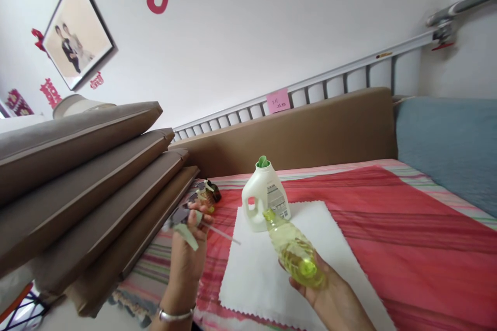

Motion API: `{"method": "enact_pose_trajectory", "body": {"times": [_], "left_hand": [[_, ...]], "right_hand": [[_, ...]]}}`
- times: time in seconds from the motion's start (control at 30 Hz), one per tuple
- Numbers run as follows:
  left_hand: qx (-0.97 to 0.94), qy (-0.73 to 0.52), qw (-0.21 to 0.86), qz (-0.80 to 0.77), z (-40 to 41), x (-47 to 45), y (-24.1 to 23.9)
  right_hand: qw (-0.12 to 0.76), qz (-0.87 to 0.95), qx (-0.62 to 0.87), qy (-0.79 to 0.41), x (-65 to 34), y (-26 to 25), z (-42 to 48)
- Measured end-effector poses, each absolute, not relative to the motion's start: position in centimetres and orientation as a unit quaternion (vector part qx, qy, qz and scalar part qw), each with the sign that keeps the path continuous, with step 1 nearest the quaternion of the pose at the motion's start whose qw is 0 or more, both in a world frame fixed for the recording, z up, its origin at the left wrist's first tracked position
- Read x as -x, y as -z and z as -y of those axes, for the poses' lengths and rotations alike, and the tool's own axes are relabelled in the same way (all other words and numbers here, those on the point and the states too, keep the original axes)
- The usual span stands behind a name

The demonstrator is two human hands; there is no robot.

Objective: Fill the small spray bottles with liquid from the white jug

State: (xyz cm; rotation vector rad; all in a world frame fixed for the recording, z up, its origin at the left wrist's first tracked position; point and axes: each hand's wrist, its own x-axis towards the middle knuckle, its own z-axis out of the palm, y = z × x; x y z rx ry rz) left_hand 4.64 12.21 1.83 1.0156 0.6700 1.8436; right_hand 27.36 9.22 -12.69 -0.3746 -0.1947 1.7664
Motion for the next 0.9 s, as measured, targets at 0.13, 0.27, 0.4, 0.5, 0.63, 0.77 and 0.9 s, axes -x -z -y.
{"method": "enact_pose_trajectory", "body": {"times": [0.13, 0.27, 0.4, 0.5, 0.63, 0.77, 0.9], "left_hand": [[-0.567, -0.576, 0.346, -0.477, -14.1, -4.2, 3.4], [-0.734, -0.289, 0.231, -0.570, -15.2, -5.0, 10.3], [-0.761, -0.196, 0.237, -0.571, -15.6, -5.7, 14.7], [-0.769, -0.154, 0.230, -0.576, -16.2, -5.4, 16.1], [-0.771, -0.115, 0.228, -0.583, -16.8, -4.1, 16.0], [-0.758, -0.222, 0.214, -0.575, -19.0, -3.2, 13.2], [-0.704, -0.390, 0.184, -0.564, -24.2, -4.7, 8.8]], "right_hand": [[0.634, 0.087, 0.176, -0.748, -28.7, 12.4, -9.3], [0.641, 0.075, 0.194, -0.739, -29.3, 12.4, -9.2], [0.643, 0.066, 0.195, -0.738, -29.8, 12.9, -9.2], [0.650, 0.062, 0.200, -0.730, -30.2, 13.2, -9.2], [0.656, 0.037, 0.214, -0.723, -30.8, 12.9, -9.3], [0.682, 0.028, 0.228, -0.694, -31.5, 12.4, -9.4], [0.697, 0.019, 0.225, -0.680, -32.4, 12.1, -9.6]]}}
